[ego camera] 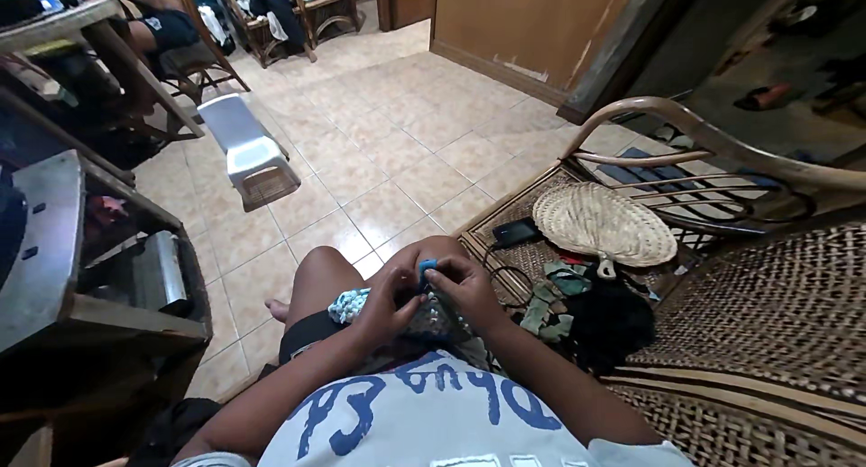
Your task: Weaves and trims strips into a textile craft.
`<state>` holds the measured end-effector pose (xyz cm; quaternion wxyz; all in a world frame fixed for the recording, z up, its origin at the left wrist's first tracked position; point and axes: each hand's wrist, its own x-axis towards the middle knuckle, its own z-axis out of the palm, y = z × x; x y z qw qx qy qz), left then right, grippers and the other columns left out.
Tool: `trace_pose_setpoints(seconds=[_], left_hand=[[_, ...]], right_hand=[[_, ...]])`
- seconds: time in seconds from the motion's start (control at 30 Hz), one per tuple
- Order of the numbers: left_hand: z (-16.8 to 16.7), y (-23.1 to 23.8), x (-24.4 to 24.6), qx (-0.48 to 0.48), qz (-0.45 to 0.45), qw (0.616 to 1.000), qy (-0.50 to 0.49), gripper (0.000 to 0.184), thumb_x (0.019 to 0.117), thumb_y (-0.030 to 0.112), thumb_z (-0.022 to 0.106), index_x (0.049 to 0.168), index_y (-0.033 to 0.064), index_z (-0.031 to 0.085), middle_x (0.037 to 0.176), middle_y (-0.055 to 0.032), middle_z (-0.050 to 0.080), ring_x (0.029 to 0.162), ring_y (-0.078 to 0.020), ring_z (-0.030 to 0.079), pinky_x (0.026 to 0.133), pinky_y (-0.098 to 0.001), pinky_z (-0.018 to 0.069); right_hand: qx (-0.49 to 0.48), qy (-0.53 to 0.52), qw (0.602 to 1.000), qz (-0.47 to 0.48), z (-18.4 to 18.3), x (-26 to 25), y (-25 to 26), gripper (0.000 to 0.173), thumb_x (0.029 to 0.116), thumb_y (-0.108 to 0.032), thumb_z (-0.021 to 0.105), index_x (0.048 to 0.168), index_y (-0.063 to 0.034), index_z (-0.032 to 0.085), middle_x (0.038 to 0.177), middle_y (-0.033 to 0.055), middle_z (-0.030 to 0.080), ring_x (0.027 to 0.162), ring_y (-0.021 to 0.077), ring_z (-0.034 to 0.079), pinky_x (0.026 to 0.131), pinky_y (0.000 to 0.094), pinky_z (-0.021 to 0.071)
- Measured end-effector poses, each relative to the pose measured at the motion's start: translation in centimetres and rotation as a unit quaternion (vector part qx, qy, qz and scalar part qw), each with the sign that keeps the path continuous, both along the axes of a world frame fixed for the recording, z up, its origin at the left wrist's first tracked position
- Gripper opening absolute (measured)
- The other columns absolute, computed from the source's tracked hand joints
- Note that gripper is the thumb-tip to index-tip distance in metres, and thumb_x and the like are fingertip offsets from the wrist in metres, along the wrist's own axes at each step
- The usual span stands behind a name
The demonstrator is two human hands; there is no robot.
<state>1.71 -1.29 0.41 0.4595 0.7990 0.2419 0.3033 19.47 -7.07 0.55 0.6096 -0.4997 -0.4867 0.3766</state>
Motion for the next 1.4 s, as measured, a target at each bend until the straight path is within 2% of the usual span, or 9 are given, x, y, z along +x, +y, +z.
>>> trace_pose_setpoints(seconds=[0.17,0.33,0.43,0.5,0.93,1.07,1.17,1.23,1.4], left_hand=[[-0.3,0.5,-0.5,0.112,-0.085,0.99,0.011,0.017,0.0948,0.001,0.059,0.103,-0.0021,0.073,0.098,-0.0137,0.07,0.092,-0.0121,0.067,0.086,-0.0257,0.0551],[0.2,0.6,-0.4,0.062,-0.048,0.997,0.016,0.026,0.096,0.005,0.061,0.119,0.0029,0.074,0.111,-0.0111,0.072,0.101,-0.0088,0.067,0.092,-0.0248,0.0548],[0.5,0.6,-0.5,-0.013,-0.032,0.999,0.037,0.029,0.0967,0.009,0.064,0.125,0.0024,0.07,0.12,-0.01,0.07,0.105,-0.0075,0.067,0.096,-0.0244,0.0547],[0.6,0.7,-0.5,-0.038,-0.024,0.998,0.032,0.03,0.0964,0.009,0.065,0.125,0.0018,0.07,0.12,-0.0095,0.071,0.104,-0.0072,0.068,0.095,-0.0247,0.0553],[0.7,0.7,-0.2,-0.118,-0.03,0.993,-0.012,0.031,0.0884,0.004,0.075,0.118,-0.0013,0.071,0.109,-0.0049,0.074,0.091,-0.0047,0.07,0.086,-0.0232,0.0587],[0.7,0.9,-0.3,-0.139,-0.039,0.989,-0.012,0.026,0.0893,0.002,0.073,0.115,-0.0024,0.071,0.109,-0.0066,0.074,0.092,-0.007,0.071,0.087,-0.0252,0.059],[1.0,1.0,-0.5,-0.15,-0.035,0.988,-0.007,0.026,0.0891,0.0,0.073,0.115,-0.0019,0.071,0.11,-0.0063,0.073,0.093,-0.0073,0.071,0.087,-0.0255,0.0594],[1.1,0.9,-0.5,-0.151,-0.029,0.988,0.005,0.029,0.0884,0.001,0.073,0.117,-0.0015,0.07,0.111,-0.0061,0.073,0.092,-0.0064,0.07,0.086,-0.0248,0.0591],[1.6,0.9,-0.6,-0.157,-0.029,0.986,0.042,0.035,0.0875,0.002,0.073,0.122,0.0013,0.069,0.114,-0.0046,0.071,0.087,-0.0032,0.068,0.082,-0.0215,0.0572]], right_hand=[[-0.012,-0.024,0.999,0.024,0.0,0.3,0.5,0.008,0.092,-0.01,0.071,0.095,-0.0026,0.072,0.083,-0.003,0.07,0.07,-0.0002,0.063,0.067,0.0179,0.0545],[-0.122,-0.104,0.976,0.148,0.8,2.6,1.0,0.028,0.1069,-0.026,0.053,0.104,-0.004,0.071,0.086,-0.0064,0.064,0.077,-0.0051,0.057,0.074,0.0165,0.0486],[-0.145,-0.1,0.961,0.215,0.5,4.3,0.9,0.027,0.1066,-0.025,0.052,0.092,-0.008,0.067,0.08,-0.0095,0.059,0.075,-0.0042,0.055,0.074,0.0188,0.0475],[-0.135,-0.077,0.961,0.228,0.6,5.0,0.6,0.016,0.1028,-0.019,0.059,0.098,-0.0075,0.069,0.084,-0.0101,0.065,0.079,-0.0047,0.06,0.078,0.0173,0.0511],[-0.064,-0.204,0.968,0.135,1.4,5.6,0.1,0.017,0.0989,-0.018,0.065,0.099,-0.0021,0.072,0.09,0.0005,0.065,0.079,-0.0001,0.059,0.075,0.0185,0.0509],[-0.018,-0.251,0.967,0.035,1.1,4.3,-0.9,0.028,0.0962,-0.025,0.069,0.113,-0.0028,0.071,0.11,0.0122,0.065,0.087,0.0139,0.064,0.076,0.0295,0.0563],[0.034,-0.347,0.937,0.0,1.1,3.0,-2.6,0.036,0.0945,-0.04,0.069,0.094,-0.0033,0.072,0.088,0.0105,0.067,0.076,0.0191,0.064,0.068,0.0374,0.0552],[0.052,-0.423,0.905,0.018,1.0,1.8,-3.6,0.034,0.0946,-0.035,0.07,0.091,-0.0016,0.071,0.084,0.0129,0.069,0.078,0.0276,0.068,0.071,0.0459,0.058],[0.042,-0.462,0.884,0.053,0.8,2.9,-3.3,0.018,0.095,-0.014,0.063,0.093,0.0019,0.07,0.088,0.0165,0.069,0.084,0.0318,0.07,0.077,0.0472,0.0577]])
